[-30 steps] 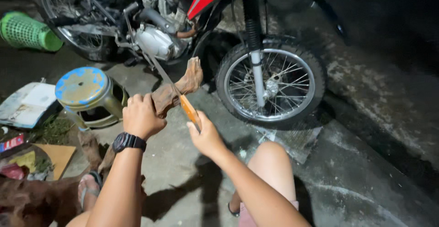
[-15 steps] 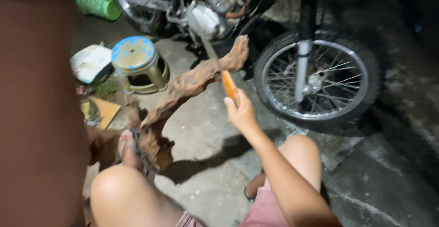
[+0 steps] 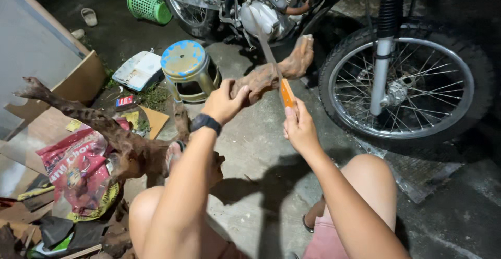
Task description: The person sits on the ground and uses a hand saw to cut a piece of driftwood held between their legs. They maintain a steady sawing motion throughout the clip, working on the same section of the wood.
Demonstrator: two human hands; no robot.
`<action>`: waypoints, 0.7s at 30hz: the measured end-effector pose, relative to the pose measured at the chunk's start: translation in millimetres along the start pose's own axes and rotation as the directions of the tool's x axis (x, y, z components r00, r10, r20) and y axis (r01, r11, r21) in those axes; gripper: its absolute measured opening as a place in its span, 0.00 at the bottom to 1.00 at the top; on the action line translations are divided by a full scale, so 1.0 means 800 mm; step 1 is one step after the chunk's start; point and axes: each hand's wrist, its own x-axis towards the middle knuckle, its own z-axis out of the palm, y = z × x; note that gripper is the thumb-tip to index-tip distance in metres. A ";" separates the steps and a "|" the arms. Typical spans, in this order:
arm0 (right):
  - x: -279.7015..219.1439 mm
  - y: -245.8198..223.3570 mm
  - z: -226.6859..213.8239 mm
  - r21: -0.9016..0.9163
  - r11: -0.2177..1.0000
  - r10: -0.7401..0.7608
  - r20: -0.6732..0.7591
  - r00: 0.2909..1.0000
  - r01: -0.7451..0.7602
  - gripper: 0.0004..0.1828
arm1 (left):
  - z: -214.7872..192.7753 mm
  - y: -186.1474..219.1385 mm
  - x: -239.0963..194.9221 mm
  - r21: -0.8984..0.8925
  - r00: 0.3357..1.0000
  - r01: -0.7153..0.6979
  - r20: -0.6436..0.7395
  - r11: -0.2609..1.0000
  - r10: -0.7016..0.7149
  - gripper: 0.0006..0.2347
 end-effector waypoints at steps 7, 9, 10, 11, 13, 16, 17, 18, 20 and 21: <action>0.009 -0.001 -0.024 0.006 1.000 0.029 0.011 1.000 -0.029 0.22 | -0.005 0.022 -0.019 0.008 0.989 -0.144 -0.030 0.990 0.144 0.38; 0.014 -0.059 -0.033 -0.122 0.991 0.054 0.050 0.997 -0.047 0.23 | 0.014 0.015 -0.009 0.198 0.946 -0.239 -0.174 0.951 0.274 0.39; 0.019 -0.067 -0.029 -0.124 0.990 0.070 0.055 0.996 -0.063 0.23 | 0.011 0.018 0.000 0.193 0.951 -0.230 -0.162 0.954 0.262 0.39; 0.019 -0.074 -0.028 -0.088 0.994 0.062 0.046 0.997 -0.057 0.21 | 0.011 0.021 0.005 0.222 0.971 -0.175 -0.120 0.959 0.205 0.40; 0.006 -0.081 -0.027 -0.057 0.996 0.064 0.032 0.997 -0.062 0.19 | 0.010 0.021 0.012 0.249 0.987 -0.125 -0.068 0.961 0.146 0.42; -0.062 -0.090 -0.045 -0.081 0.994 0.077 0.023 0.997 -0.074 0.20 | 0.016 0.015 0.017 0.280 0.997 -0.065 -0.025 0.958 0.075 0.45; -0.099 -0.100 -0.056 -0.009 0.989 0.145 0.017 0.989 -0.145 0.18 | 0.017 0.012 0.020 0.254 0.998 -0.050 -0.026 0.966 0.059 0.45; -0.135 -0.112 -0.066 0.065 0.975 0.213 0.015 0.977 -0.214 0.16 | 0.019 0.009 0.023 0.229 0.999 -0.035 -0.027 0.973 0.043 0.45; -0.211 -0.123 -0.104 0.021 0.961 0.274 0.028 0.961 -0.274 0.16 | 0.010 0.020 0.012 0.199 0.995 -0.082 -0.036 0.977 0.091 0.41; -0.247 -0.128 -0.122 -0.010 0.944 0.329 0.041 0.943 -0.329 0.16 | 0.003 0.023 0.006 0.183 0.989 -0.126 -0.053 0.975 0.138 0.37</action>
